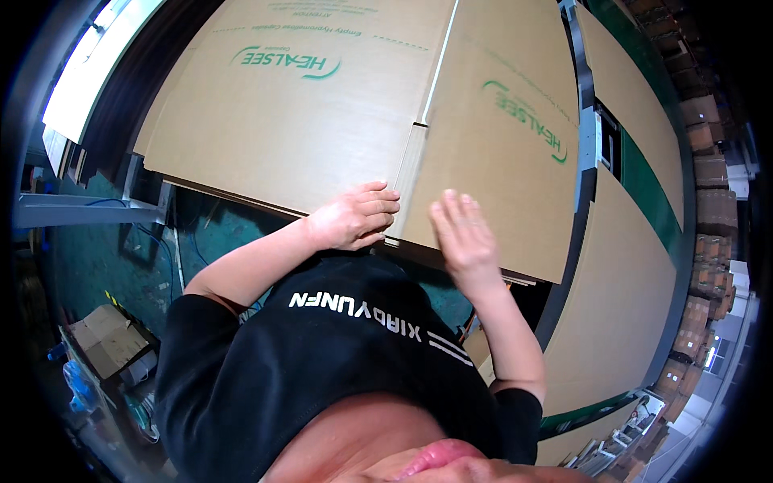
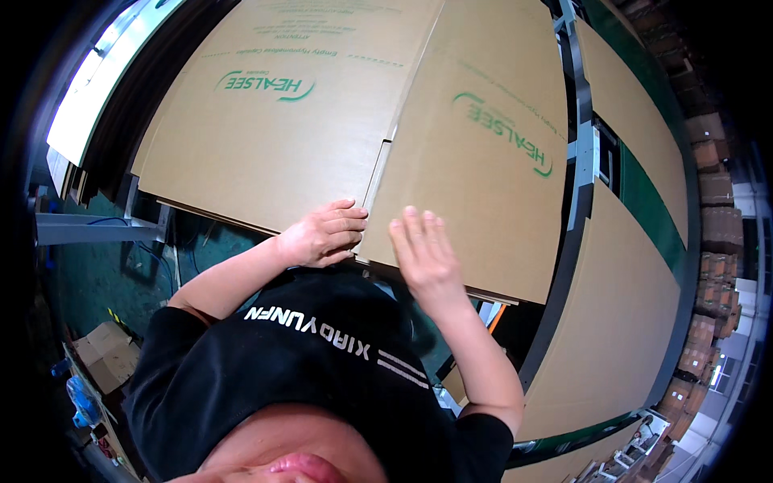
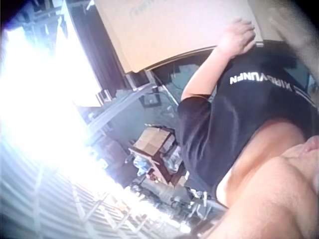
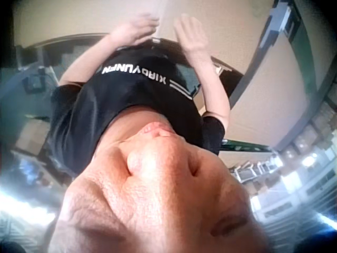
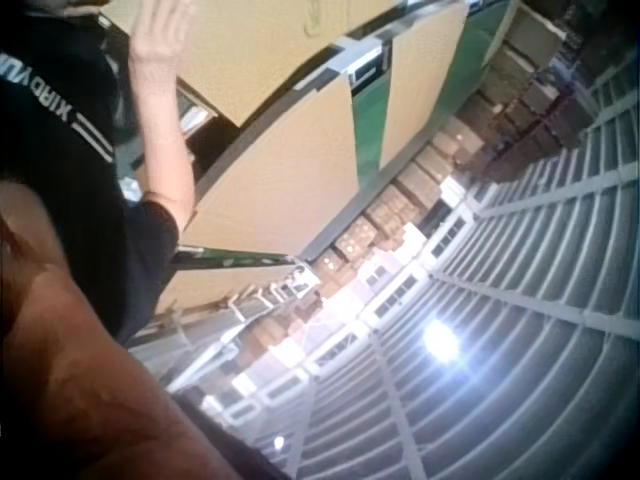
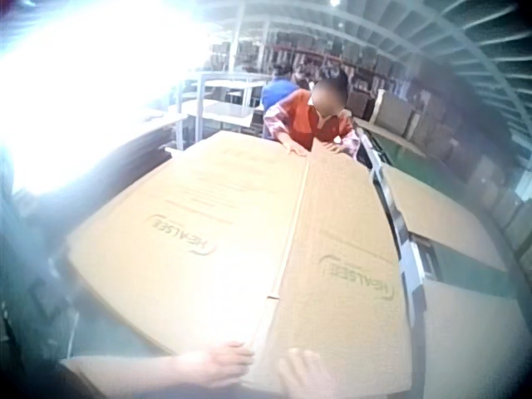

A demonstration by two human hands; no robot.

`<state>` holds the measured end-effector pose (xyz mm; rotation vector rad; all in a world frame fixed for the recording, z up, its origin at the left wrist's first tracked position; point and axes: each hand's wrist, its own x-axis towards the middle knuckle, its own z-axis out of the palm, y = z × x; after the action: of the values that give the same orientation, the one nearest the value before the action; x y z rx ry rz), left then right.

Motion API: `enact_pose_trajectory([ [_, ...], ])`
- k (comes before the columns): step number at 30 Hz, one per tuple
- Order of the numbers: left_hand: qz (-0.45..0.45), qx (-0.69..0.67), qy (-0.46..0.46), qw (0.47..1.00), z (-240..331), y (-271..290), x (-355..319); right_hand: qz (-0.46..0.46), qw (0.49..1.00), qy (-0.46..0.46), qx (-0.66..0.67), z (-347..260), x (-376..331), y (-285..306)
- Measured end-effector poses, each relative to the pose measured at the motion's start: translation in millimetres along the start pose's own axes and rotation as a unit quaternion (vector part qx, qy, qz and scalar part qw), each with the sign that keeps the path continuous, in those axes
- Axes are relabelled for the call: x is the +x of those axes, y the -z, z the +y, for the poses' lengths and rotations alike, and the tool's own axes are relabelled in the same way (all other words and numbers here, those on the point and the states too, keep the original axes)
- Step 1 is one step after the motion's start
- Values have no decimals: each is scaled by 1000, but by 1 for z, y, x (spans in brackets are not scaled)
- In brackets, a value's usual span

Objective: The person folds flat cardboard sheets along pre-scored lines to form boxes. They repeatedly pick up sheets, fold the side flaps inward, and then fold the top and bottom flaps to close the box.

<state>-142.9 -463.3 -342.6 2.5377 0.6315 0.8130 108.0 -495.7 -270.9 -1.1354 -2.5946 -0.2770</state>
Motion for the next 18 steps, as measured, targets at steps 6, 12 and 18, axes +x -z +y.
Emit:
enact_pose_trajectory([
  [6, 13, -20, 15, 1000, -3, -2, -6, -116, 992, 55, -1, -1, 4, -36],
  [12, -71, 28, 87, 993, 4, 31, -7, -163, 901, -325, 237, 91, -8, -42],
  [18, -249, 53, 22, 967, -52, 82, -25, 122, 770, -592, 204, 339, -99, -90],
])
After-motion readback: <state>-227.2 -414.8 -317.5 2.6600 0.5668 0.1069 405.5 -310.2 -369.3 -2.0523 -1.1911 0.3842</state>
